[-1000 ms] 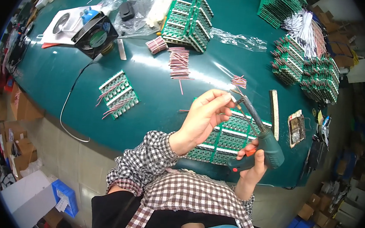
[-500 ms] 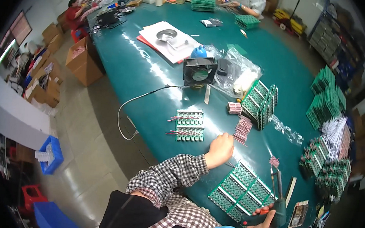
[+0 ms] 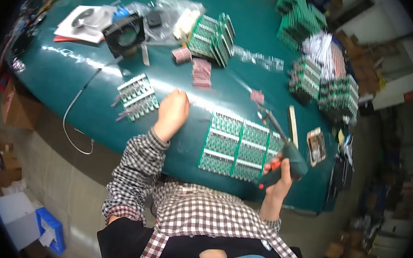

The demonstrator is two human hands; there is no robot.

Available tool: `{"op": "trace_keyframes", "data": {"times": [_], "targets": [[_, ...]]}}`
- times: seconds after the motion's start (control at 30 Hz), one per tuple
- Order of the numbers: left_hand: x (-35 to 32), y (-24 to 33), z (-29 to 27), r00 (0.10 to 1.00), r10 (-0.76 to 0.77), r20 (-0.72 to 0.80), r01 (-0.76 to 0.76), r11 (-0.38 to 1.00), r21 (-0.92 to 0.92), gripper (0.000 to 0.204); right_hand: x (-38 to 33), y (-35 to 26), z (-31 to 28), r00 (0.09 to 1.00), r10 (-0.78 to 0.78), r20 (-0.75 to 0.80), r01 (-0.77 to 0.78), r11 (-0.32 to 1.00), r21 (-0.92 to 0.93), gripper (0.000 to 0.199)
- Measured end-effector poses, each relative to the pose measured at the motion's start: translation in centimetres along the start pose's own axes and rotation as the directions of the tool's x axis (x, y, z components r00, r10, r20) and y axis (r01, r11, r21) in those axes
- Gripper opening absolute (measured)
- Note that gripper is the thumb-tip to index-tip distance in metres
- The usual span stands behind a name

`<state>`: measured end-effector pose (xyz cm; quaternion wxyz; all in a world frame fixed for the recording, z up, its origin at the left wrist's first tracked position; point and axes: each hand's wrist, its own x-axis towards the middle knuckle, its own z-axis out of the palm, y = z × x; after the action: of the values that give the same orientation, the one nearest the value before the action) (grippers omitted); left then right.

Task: The person solders wires to circuit boards by positioning the wires onto contact points by hand and soldering them using a soldering gun.

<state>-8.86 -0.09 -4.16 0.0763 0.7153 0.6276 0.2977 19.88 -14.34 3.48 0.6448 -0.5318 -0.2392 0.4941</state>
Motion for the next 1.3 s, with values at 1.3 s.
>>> {"op": "trace_keyframes", "data": {"times": [1.3], "targets": [[1.5, 6.4, 2.1, 0.795, 0.163, 0.585, 0.147, 0.883, -0.446, 0.006, 0.5, 4.5, -3.5, 0.998, 0.002, -0.058, -0.01, 0.991, -0.132, 0.045]]}}
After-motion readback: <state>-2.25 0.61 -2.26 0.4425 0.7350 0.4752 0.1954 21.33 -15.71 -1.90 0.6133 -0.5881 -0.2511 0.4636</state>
